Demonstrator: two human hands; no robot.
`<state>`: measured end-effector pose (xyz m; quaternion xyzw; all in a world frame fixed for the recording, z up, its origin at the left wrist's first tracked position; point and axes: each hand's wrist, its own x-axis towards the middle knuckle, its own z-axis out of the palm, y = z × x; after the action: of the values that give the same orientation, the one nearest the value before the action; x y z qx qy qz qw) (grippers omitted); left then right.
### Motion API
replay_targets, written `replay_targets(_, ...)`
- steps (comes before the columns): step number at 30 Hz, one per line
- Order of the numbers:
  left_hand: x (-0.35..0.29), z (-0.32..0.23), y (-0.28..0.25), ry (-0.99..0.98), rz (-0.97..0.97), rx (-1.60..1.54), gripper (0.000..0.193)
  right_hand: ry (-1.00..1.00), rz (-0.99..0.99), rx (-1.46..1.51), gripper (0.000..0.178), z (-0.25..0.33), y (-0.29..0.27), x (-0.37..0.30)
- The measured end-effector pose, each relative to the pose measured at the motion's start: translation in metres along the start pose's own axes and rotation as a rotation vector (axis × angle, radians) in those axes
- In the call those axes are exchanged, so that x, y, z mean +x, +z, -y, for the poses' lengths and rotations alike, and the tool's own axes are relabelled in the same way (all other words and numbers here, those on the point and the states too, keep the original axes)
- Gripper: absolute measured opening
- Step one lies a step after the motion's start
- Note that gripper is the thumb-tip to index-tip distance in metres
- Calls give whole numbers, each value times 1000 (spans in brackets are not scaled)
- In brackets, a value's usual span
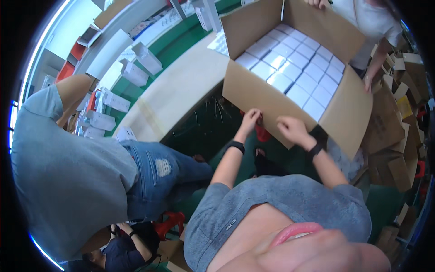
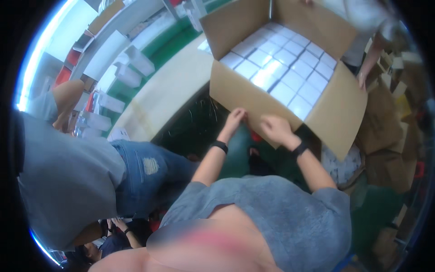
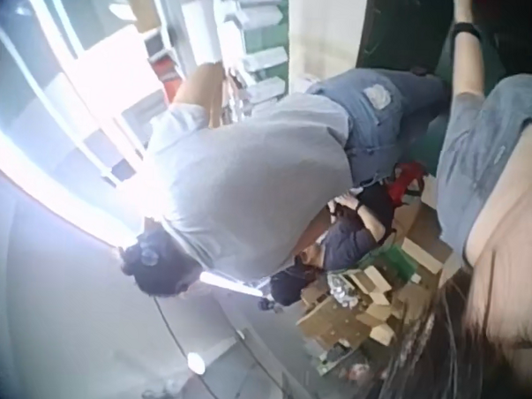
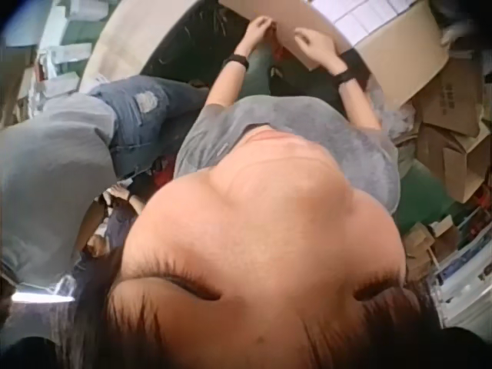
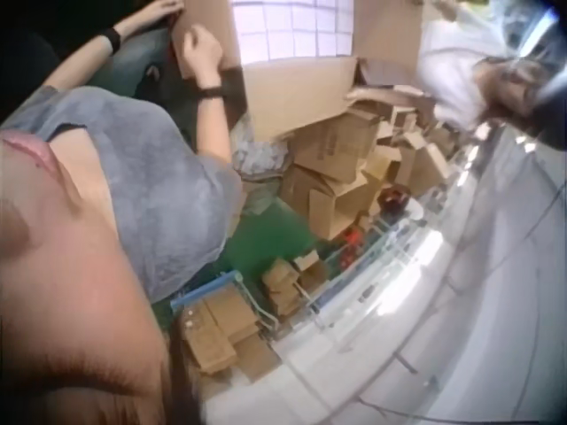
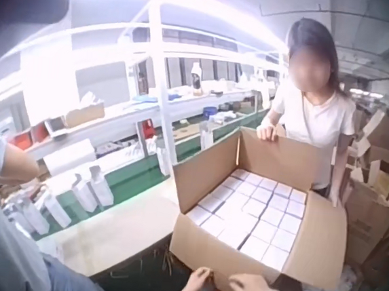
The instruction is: Unpacking electronic devices from a large box, inspecting them, and placing them into individual product boxes.
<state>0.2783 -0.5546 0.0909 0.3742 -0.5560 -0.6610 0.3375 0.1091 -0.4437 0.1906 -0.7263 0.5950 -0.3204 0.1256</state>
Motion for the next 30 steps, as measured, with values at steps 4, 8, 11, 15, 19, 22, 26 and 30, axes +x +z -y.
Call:
replay_targets(4, 15, 24, -1, 133, -46, -28, 18, 191, 105, 256, 12, 9, -9, 6)
replay_targets(8, -10, -14, -23, -20, 87, 170, 22, 189, -426, 61, 23, -3, -52, 30)
replay_targets(11, -3, -107, -49, -52, 329, 631, 29, 275, -421, -295, 38, -20, -59, 36)
replay_targets(15, 75, -221, -60, 841, 49, 1235, 28, 395, -126, -250, 51, -31, -40, 35)
replay_targets(19, 175, -249, -67, 764, -187, 1742, 59, 418, -20, -247, 51, -32, -49, 38)
replay_targets(22, 230, -206, -111, 509, -223, 1723, 64, 467, -68, -215, 45, -37, -53, 36)
replay_targets(26, 287, -98, -178, 318, 151, 1209, 65, 518, 73, -96, 39, -8, -77, 41)
replay_targets(30, 265, -97, -148, 243, 163, 971, 64, 586, 254, 82, 35, 55, -151, 82)
